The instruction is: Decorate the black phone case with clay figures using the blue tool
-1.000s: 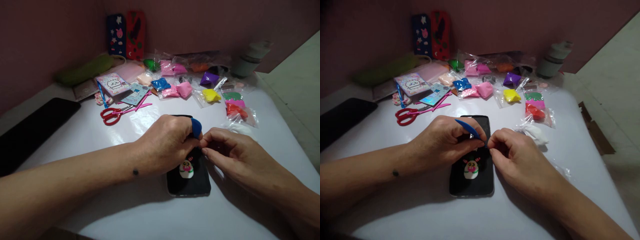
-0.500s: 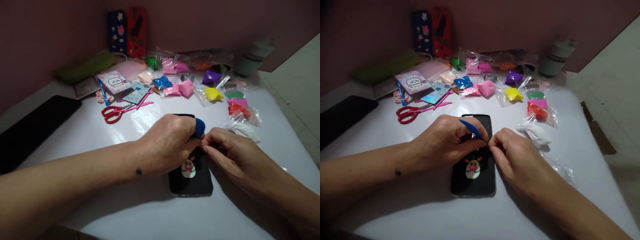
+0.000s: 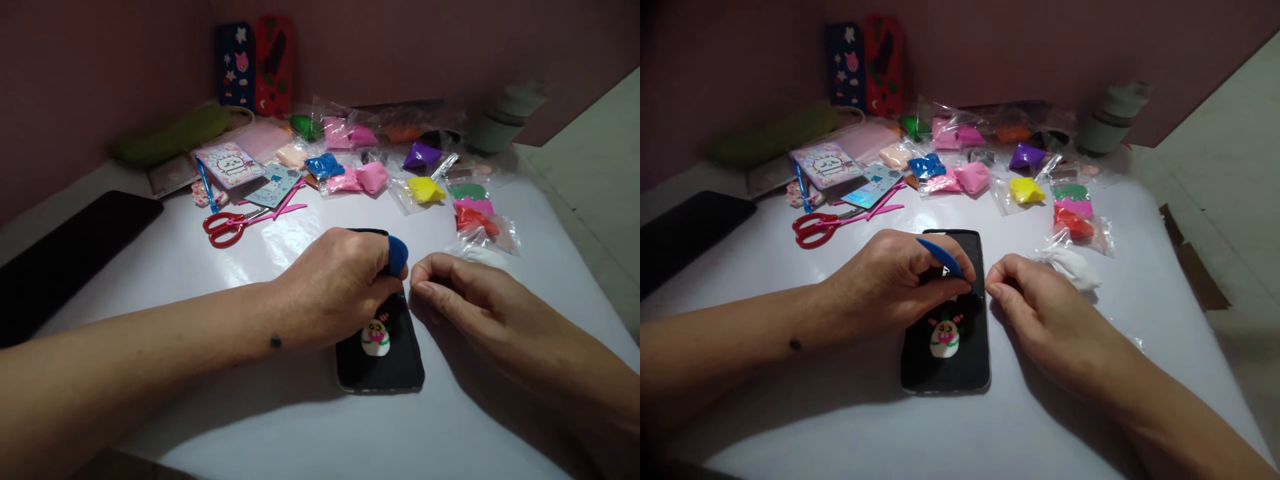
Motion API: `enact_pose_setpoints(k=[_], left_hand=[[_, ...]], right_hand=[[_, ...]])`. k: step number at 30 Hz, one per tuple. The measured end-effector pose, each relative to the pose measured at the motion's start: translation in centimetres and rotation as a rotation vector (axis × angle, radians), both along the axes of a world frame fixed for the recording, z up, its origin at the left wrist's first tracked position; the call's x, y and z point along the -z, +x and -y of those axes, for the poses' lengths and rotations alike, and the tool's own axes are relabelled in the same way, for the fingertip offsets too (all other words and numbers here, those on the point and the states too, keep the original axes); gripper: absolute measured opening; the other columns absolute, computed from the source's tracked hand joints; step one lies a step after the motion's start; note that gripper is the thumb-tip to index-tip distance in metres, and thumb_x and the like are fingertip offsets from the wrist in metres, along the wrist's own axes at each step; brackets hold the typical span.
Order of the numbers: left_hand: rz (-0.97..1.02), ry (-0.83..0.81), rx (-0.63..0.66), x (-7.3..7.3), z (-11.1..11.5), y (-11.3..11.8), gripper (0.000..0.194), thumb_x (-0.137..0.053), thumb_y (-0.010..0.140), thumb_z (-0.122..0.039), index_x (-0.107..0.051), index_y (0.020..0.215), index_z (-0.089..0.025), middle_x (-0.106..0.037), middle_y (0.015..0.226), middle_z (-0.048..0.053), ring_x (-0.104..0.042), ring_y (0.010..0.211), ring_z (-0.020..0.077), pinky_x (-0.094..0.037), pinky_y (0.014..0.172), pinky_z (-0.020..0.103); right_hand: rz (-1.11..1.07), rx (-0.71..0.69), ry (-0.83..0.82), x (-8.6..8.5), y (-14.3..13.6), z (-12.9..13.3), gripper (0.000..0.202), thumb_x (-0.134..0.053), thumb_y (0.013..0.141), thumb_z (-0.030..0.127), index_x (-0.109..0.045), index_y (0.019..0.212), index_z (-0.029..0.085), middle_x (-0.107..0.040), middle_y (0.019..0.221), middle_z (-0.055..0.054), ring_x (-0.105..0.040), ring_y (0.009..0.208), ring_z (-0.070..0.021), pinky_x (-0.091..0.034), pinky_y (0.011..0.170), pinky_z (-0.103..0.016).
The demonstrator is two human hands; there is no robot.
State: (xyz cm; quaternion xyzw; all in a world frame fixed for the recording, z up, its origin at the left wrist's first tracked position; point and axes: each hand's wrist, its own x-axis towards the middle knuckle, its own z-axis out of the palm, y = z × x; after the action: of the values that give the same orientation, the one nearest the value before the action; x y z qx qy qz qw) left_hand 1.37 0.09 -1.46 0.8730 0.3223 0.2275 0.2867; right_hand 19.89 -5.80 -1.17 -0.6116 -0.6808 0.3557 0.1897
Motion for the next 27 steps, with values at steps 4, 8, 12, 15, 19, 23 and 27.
enact_pose_setpoints(k=[4, 8, 12, 15, 19, 23, 27], left_hand=[[0.025, -0.01, -0.011, -0.4, 0.0, -0.1, 0.01, -0.062, 0.076, -0.011, -0.071, 0.078, -0.014, -0.07, 0.067, 0.0, -0.059, 0.055, 0.0109, -0.043, 0.051, 0.021], [0.076, -0.041, -0.027, -1.0, 0.0, -0.2, 0.011, -0.063, 0.074, -0.007, -0.071, 0.077, -0.015, -0.068, 0.065, -0.002, -0.06, 0.058, 0.0097, -0.044, 0.053, 0.019], [0.117, -0.082, -0.038, -1.3, -0.3, -0.3, 0.01, -0.065, 0.074, -0.007, -0.07, 0.076, -0.016, -0.069, 0.066, -0.004, -0.062, 0.059, 0.0087, -0.045, 0.055, 0.018], [0.123, -0.086, -0.055, -1.4, -0.6, -0.4, 0.011, -0.066, 0.072, -0.006, -0.07, 0.075, -0.015, -0.069, 0.066, -0.004, -0.062, 0.058, 0.0079, -0.045, 0.056, 0.017], [0.136, -0.098, -0.065, -1.5, -0.9, -0.4, 0.01, -0.066, 0.073, -0.006, -0.071, 0.075, -0.015, -0.069, 0.067, -0.004, -0.063, 0.06, 0.0082, -0.045, 0.058, 0.017], [0.171, -0.117, -0.082, -1.7, -1.0, -0.5, 0.011, -0.065, 0.072, -0.006, -0.07, 0.073, -0.015, -0.068, 0.065, -0.004, -0.062, 0.059, 0.0083, -0.045, 0.058, 0.018], [0.222, -0.211, -0.084, -2.1, -1.1, -0.6, 0.011, -0.063, 0.073, -0.006, -0.069, 0.07, -0.015, -0.066, 0.064, -0.004, -0.061, 0.061, 0.0092, -0.046, 0.058, 0.018]], right_hand=[[-0.219, 0.119, -0.148, 0.5, 0.3, -0.2, 0.02, -0.05, 0.092, 0.034, -0.052, 0.076, 0.022, -0.055, 0.057, 0.003, -0.045, 0.048, -0.0105, -0.035, 0.043, -0.023], [-0.632, 0.262, -0.304, 1.0, 0.3, -0.3, 0.017, -0.057, 0.089, 0.034, -0.055, 0.079, 0.02, -0.061, 0.062, 0.001, -0.049, 0.042, -0.0097, -0.042, 0.041, -0.024], [-0.868, 0.358, -0.391, 0.7, 0.3, -0.7, 0.016, -0.064, 0.084, 0.027, -0.059, 0.074, 0.016, -0.064, 0.064, -0.002, -0.055, 0.043, -0.0102, -0.045, 0.041, -0.022], [-0.942, 0.426, -0.391, 0.6, 0.3, -1.0, 0.013, -0.064, 0.083, 0.021, -0.063, 0.072, 0.014, -0.066, 0.065, -0.004, -0.056, 0.046, -0.0079, -0.047, 0.044, -0.017], [-1.001, 0.504, -0.332, 0.7, 0.3, -1.2, 0.005, -0.072, 0.071, 0.014, -0.068, 0.069, 0.012, -0.066, 0.065, -0.006, -0.056, 0.049, -0.0087, -0.048, 0.041, -0.014], [-1.033, 0.521, -0.288, 0.4, 0.2, -1.2, 0.008, -0.077, 0.064, 0.017, -0.072, 0.068, 0.013, -0.067, 0.067, -0.007, -0.057, 0.05, -0.0106, -0.048, 0.038, -0.015], [-1.032, 0.515, -0.286, 0.1, 0.1, -1.1, 0.012, -0.08, 0.059, 0.017, -0.07, 0.064, 0.014, -0.065, 0.061, -0.005, -0.053, 0.044, -0.008, -0.041, 0.033, -0.013]])
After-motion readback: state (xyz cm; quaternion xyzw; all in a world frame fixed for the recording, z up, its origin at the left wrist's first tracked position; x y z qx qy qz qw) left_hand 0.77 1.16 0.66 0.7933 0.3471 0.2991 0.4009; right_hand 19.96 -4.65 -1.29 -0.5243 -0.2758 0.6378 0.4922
